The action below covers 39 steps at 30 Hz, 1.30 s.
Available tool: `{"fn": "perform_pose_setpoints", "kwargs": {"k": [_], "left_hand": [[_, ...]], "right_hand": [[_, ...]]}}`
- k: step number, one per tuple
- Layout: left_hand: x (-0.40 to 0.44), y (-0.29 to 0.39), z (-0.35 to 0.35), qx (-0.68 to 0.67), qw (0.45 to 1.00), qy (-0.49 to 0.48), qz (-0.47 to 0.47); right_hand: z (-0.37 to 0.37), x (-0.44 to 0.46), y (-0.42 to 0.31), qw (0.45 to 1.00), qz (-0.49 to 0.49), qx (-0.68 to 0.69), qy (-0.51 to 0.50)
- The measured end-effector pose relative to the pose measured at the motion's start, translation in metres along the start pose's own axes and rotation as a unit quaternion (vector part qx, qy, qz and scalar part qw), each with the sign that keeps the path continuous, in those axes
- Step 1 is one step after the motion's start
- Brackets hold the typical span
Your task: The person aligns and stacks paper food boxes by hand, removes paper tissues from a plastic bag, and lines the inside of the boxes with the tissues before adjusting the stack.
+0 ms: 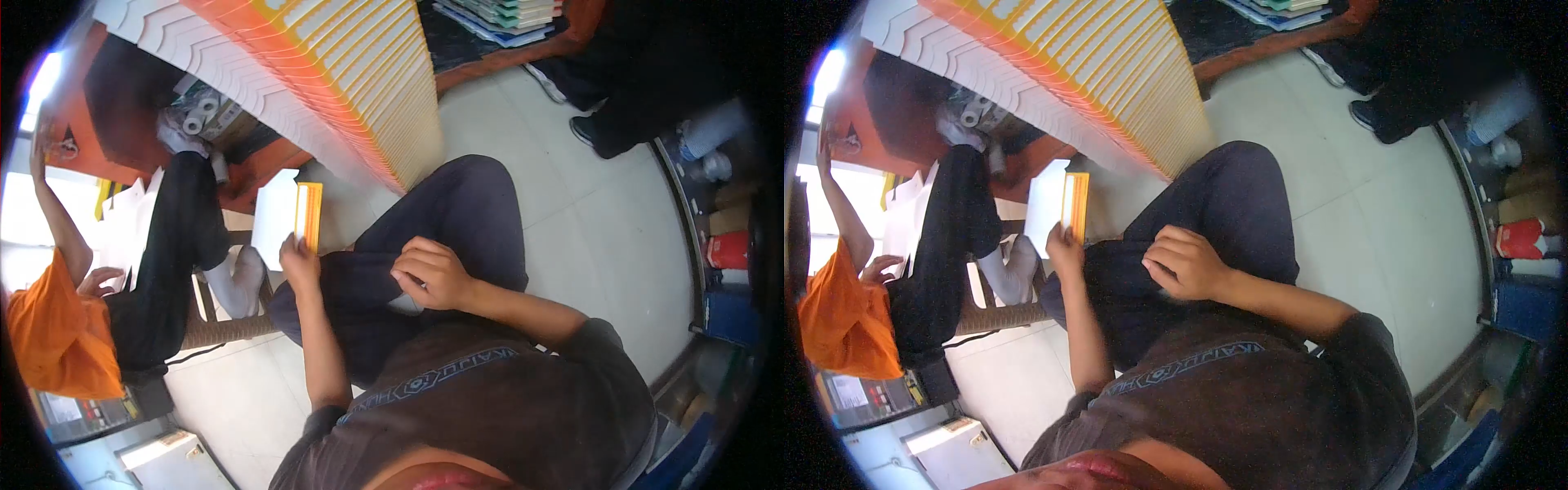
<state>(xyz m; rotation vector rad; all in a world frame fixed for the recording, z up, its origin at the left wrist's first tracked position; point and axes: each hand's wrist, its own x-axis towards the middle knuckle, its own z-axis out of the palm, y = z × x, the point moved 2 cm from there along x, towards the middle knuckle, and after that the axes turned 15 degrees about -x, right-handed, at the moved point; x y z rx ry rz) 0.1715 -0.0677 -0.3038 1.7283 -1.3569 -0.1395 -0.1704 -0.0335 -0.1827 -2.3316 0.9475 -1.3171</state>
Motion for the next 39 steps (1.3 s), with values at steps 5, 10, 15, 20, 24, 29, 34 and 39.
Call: {"fn": "perform_pose_setpoints", "kwargs": {"k": [5, 10, 15, 20, 24, 29, 34, 39], "left_hand": [[-0.079, 0.147, -0.119, 0.038, 0.992, -0.042, 0.114], [-0.102, 0.237, -0.152, 0.063, 0.944, -0.237, 0.222], [-0.094, 0.312, -0.158, 0.078, 0.836, -0.359, 0.407], [-0.091, 0.351, -0.120, 0.066, 0.703, -0.367, 0.606], [-0.067, 0.399, -0.105, -0.108, 0.643, -0.236, 0.721], [0.047, 0.419, -0.130, -0.215, 0.711, -0.031, 0.669], [0.182, 0.427, -0.124, -0.192, 0.805, 0.073, 0.556], [0.243, 0.415, -0.089, -0.112, 0.825, 0.054, 0.551]], "right_hand": [[-0.024, 0.044, -0.050, 0.995, -0.050, 0.034, 0.077], [-0.043, 0.064, -0.118, 0.991, -0.111, 0.067, 0.015], [-0.070, 0.070, -0.120, 0.923, 0.140, 0.065, -0.352], [-0.098, 0.042, -0.077, 0.843, 0.340, 0.268, -0.319], [-0.162, 0.065, -0.082, 0.868, 0.348, 0.207, -0.288], [-0.261, 0.148, -0.111, 0.984, 0.156, 0.030, -0.085], [-0.304, 0.304, -0.165, 0.951, -0.054, -0.299, -0.056], [-0.283, 0.399, -0.197, 0.922, -0.077, -0.367, -0.094]]}}
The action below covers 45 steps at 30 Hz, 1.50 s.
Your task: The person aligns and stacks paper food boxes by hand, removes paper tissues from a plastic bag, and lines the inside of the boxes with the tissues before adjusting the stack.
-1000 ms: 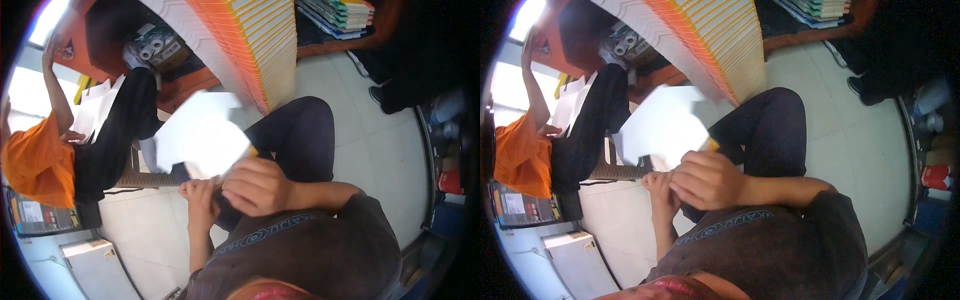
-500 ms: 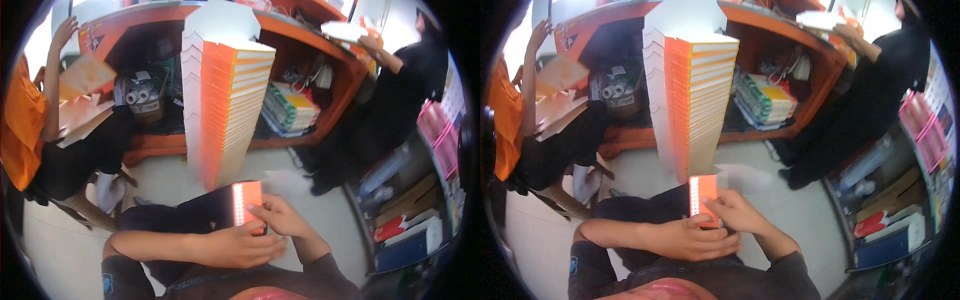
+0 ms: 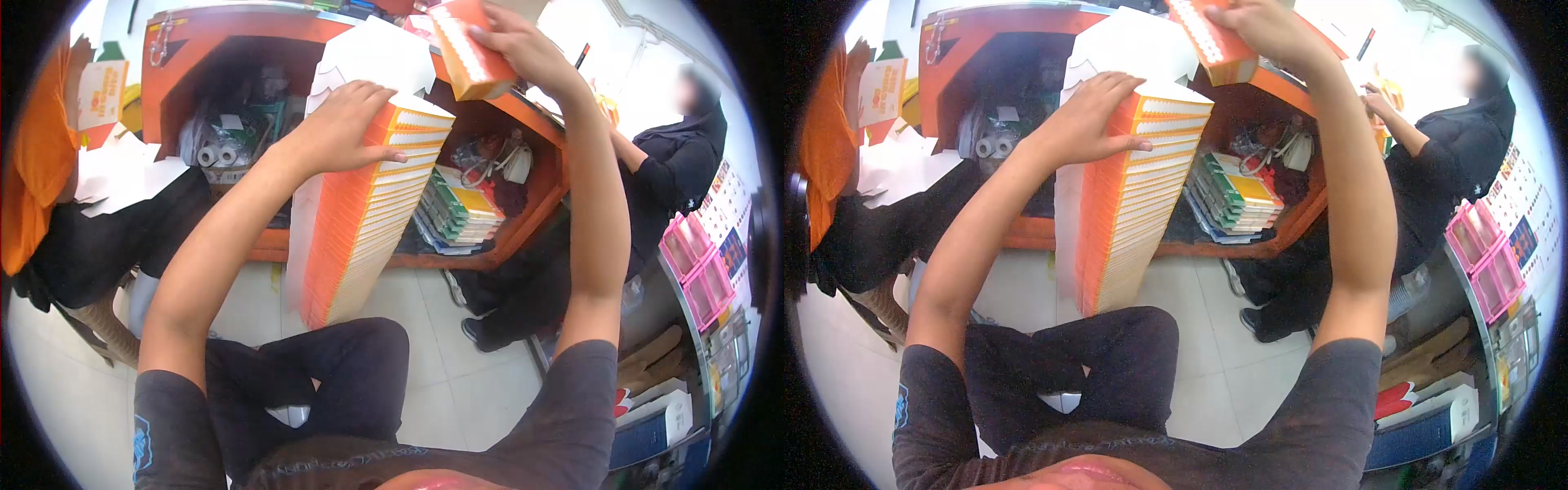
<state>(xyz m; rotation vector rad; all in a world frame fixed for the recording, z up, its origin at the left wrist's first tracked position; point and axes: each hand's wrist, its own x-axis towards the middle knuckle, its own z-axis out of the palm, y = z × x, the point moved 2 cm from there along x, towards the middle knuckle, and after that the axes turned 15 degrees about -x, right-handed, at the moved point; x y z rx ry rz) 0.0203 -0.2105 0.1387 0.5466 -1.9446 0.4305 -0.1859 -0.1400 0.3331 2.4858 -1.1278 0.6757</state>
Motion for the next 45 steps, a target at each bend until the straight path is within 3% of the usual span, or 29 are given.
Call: {"fn": "perform_pose_setpoints", "kwargs": {"k": [1, 3, 5, 8, 11, 12, 15, 16, 19, 23, 24, 27, 30, 33, 36, 39, 42, 45], "left_hand": [[0.001, -0.001, 0.000, -0.002, 1.000, -0.005, -0.017], [0.000, 0.002, 0.002, -0.008, 0.998, -0.018, -0.051], [-0.002, 0.003, 0.003, -0.009, 0.998, -0.010, -0.053], [-0.005, 0.007, -0.001, 0.000, 0.999, -0.006, -0.048], [-0.007, 0.011, 0.001, 0.010, 0.999, 0.031, -0.022], [-0.007, 0.011, 0.003, 0.012, 0.999, 0.050, -0.010], [-0.008, 0.014, 0.004, -0.019, 0.995, 0.086, -0.037], [-0.007, 0.014, 0.005, -0.029, 0.995, 0.093, -0.035], [-0.005, 0.015, 0.005, -0.028, 0.993, 0.108, -0.030], [-0.006, 0.015, 0.004, -0.001, 0.993, 0.107, -0.041], [-0.007, 0.014, 0.005, -0.007, 0.993, 0.107, -0.047], [-0.006, 0.014, 0.008, -0.068, 0.980, 0.181, -0.051], [-0.005, 0.011, 0.010, -0.065, 0.982, 0.167, -0.055], [-0.004, 0.010, 0.013, -0.067, 0.984, 0.156, -0.047], [-0.004, 0.007, 0.018, -0.130, 0.977, 0.162, -0.047], [-0.002, 0.013, 0.013, -0.087, 0.984, 0.154, -0.015], [-0.004, 0.009, 0.018, -0.157, 0.973, 0.165, -0.028], [-0.010, 0.001, 0.019, -0.177, 0.967, 0.180, -0.027]], "right_hand": [[0.019, 0.051, 0.044, 0.998, -0.052, 0.027, -0.038], [0.043, 0.089, 0.077, 0.993, -0.097, -0.064, 0.004], [0.040, 0.086, 0.052, 0.996, -0.029, -0.008, -0.079], [0.036, 0.086, 0.029, 0.992, -0.028, -0.004, -0.125], [0.068, 0.116, 0.043, 0.967, -0.111, 0.058, -0.221], [0.075, 0.109, 0.042, 0.978, -0.069, 0.069, -0.186], [0.111, 0.130, 0.057, 0.962, -0.100, 0.100, -0.234], [0.109, 0.114, 0.042, 0.979, -0.082, 0.055, -0.176], [0.115, 0.102, 0.021, 0.975, -0.118, -0.134, -0.135], [0.138, 0.108, 0.018, 0.957, -0.169, -0.198, -0.127], [0.147, 0.110, 0.027, 0.954, -0.212, -0.207, -0.050], [0.151, 0.109, 0.031, 0.955, -0.201, -0.218, -0.010], [0.144, 0.095, 0.011, 0.969, -0.140, -0.203, -0.032], [0.134, 0.088, -0.008, 0.972, -0.098, -0.182, -0.115], [0.137, 0.086, -0.004, 0.981, -0.101, -0.149, -0.075], [0.146, 0.088, 0.003, 0.976, -0.124, -0.180, -0.021], [0.150, 0.086, 0.007, 0.966, -0.153, -0.207, -0.007], [0.131, 0.069, -0.015, 0.971, -0.098, -0.186, -0.114]]}}
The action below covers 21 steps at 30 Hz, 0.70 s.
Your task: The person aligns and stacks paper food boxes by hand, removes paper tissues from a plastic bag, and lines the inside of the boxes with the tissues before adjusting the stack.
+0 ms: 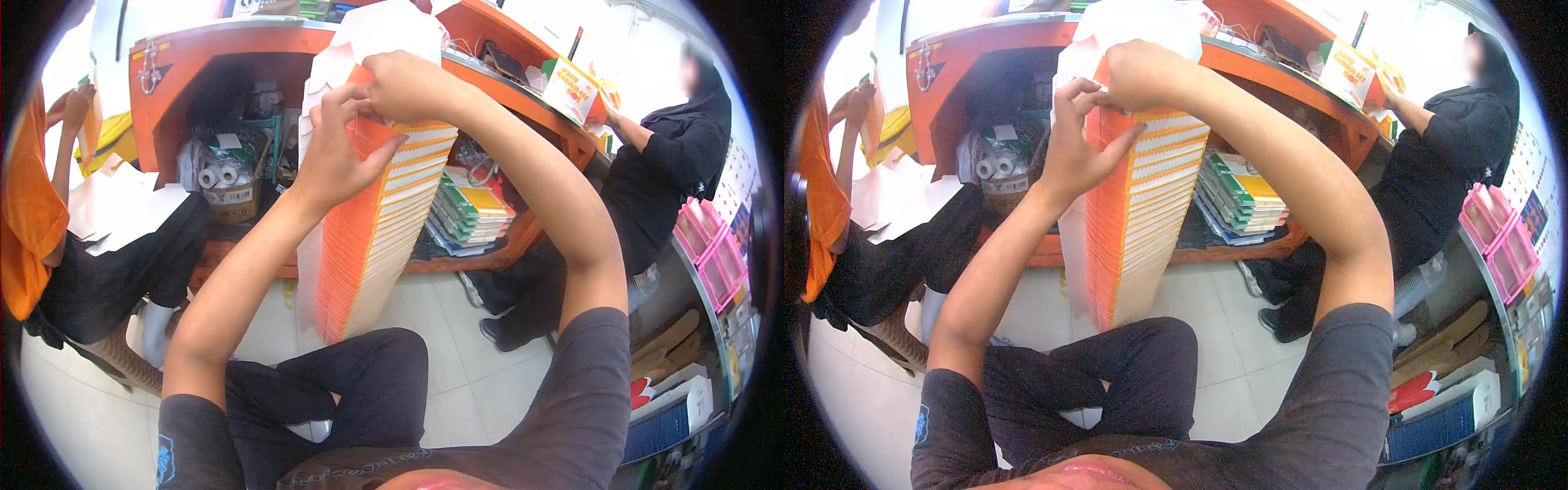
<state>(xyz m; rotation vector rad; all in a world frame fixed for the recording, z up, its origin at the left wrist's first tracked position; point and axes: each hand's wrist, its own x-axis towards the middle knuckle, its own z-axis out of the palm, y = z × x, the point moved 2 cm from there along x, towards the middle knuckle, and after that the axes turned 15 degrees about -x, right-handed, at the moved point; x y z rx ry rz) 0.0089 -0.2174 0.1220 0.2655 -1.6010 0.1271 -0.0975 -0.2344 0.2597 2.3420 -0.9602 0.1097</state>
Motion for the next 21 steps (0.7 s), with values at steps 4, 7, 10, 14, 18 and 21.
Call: {"fn": "perform_pose_setpoints", "kwargs": {"k": [4, 7, 10, 14, 18, 21], "left_hand": [[0.001, 0.005, -0.040, 0.196, 0.972, 0.128, 0.029], [0.008, -0.033, -0.051, 0.178, 0.961, 0.175, -0.121], [0.017, -0.050, -0.051, -0.042, 0.961, 0.064, -0.267], [0.020, -0.053, -0.048, 0.055, 0.968, 0.101, -0.222], [0.017, -0.055, -0.044, 0.039, 0.976, 0.134, -0.169], [0.017, -0.050, -0.042, 0.033, 0.978, 0.133, -0.160]], "right_hand": [[0.035, 0.019, 0.028, 0.983, -0.045, -0.032, 0.176], [0.010, 0.019, 0.025, 0.999, 0.006, 0.031, 0.044], [-0.007, 0.025, 0.014, 0.991, 0.074, 0.087, -0.063], [0.012, 0.051, 0.016, 0.998, 0.052, 0.022, 0.006], [0.028, 0.076, 0.025, 0.998, 0.046, -0.051, 0.007], [0.024, 0.070, 0.015, 0.999, 0.008, -0.040, 0.013]]}}
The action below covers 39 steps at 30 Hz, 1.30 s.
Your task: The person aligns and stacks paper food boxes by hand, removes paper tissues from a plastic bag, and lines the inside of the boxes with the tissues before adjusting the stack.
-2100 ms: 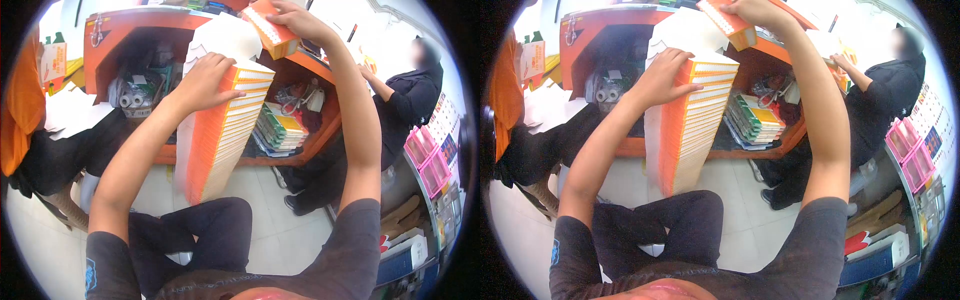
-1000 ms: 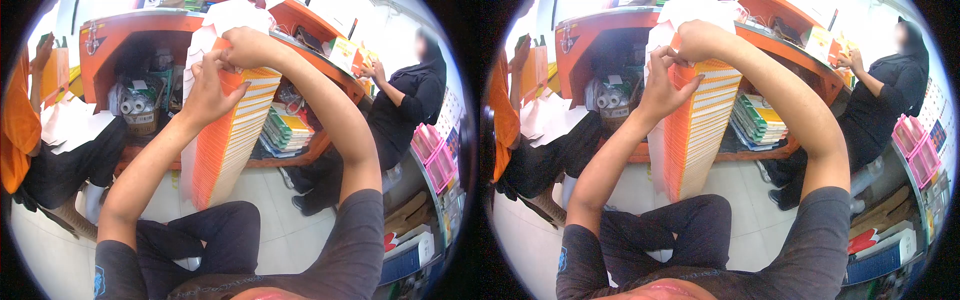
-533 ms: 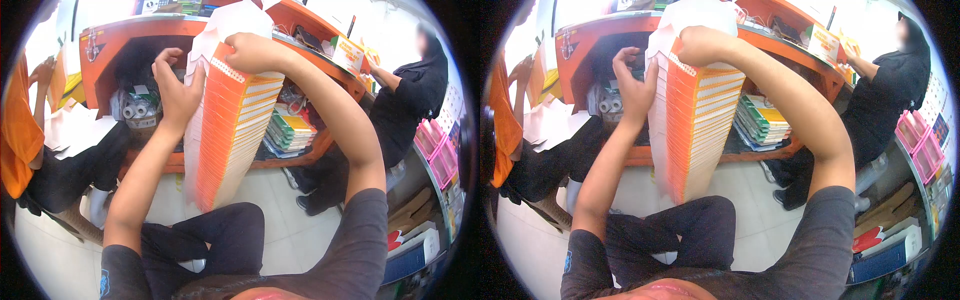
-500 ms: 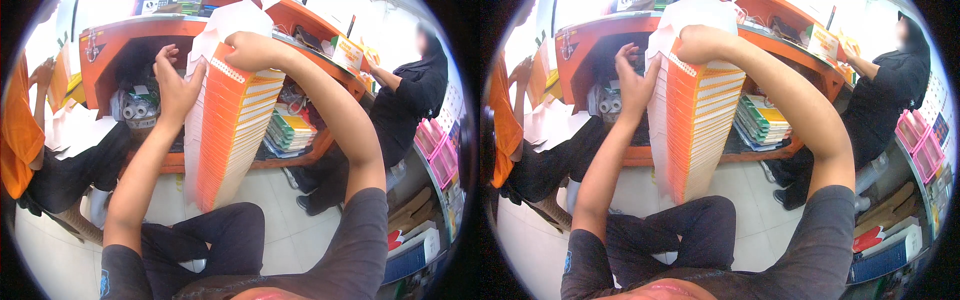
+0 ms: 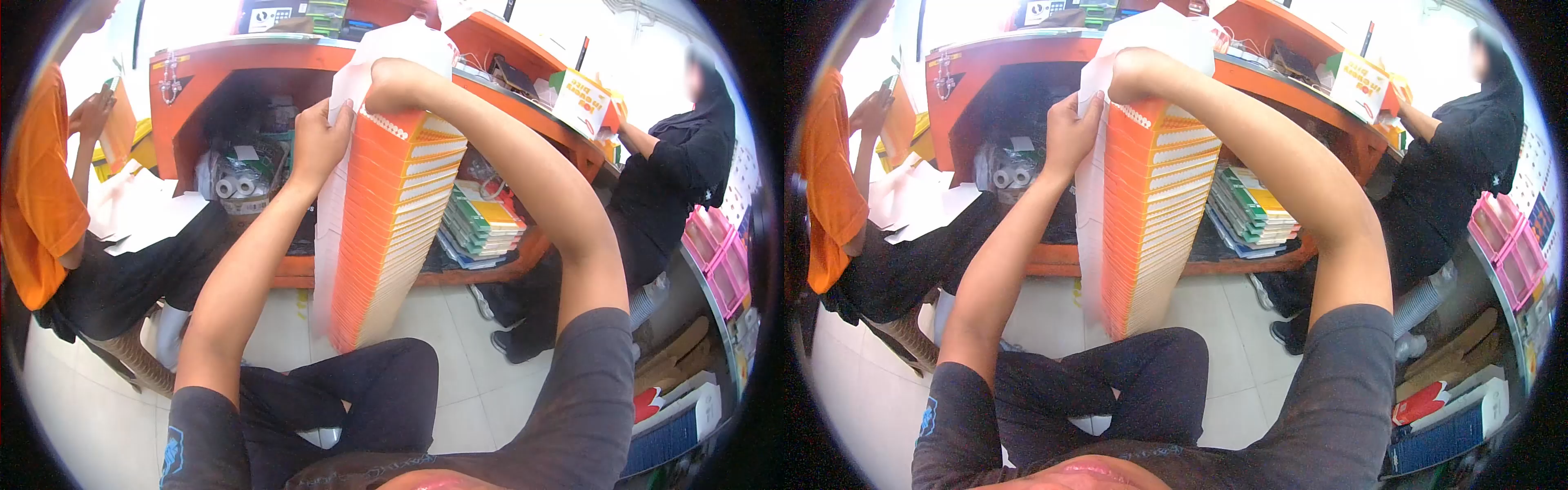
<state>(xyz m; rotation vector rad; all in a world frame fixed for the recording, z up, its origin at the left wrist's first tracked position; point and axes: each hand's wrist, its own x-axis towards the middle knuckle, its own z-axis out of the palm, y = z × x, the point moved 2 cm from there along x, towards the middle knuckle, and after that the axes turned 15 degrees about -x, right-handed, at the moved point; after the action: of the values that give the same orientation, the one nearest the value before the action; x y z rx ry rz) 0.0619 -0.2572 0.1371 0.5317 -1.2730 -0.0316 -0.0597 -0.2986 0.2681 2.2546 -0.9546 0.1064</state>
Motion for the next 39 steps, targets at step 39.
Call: {"fn": "perform_pose_setpoints", "kwargs": {"k": [39], "left_hand": [[0.001, -0.003, -0.001, 0.009, 1.000, 0.004, -0.024]], "right_hand": [[-0.035, -0.006, -0.005, 0.996, 0.031, -0.032, -0.079]]}}
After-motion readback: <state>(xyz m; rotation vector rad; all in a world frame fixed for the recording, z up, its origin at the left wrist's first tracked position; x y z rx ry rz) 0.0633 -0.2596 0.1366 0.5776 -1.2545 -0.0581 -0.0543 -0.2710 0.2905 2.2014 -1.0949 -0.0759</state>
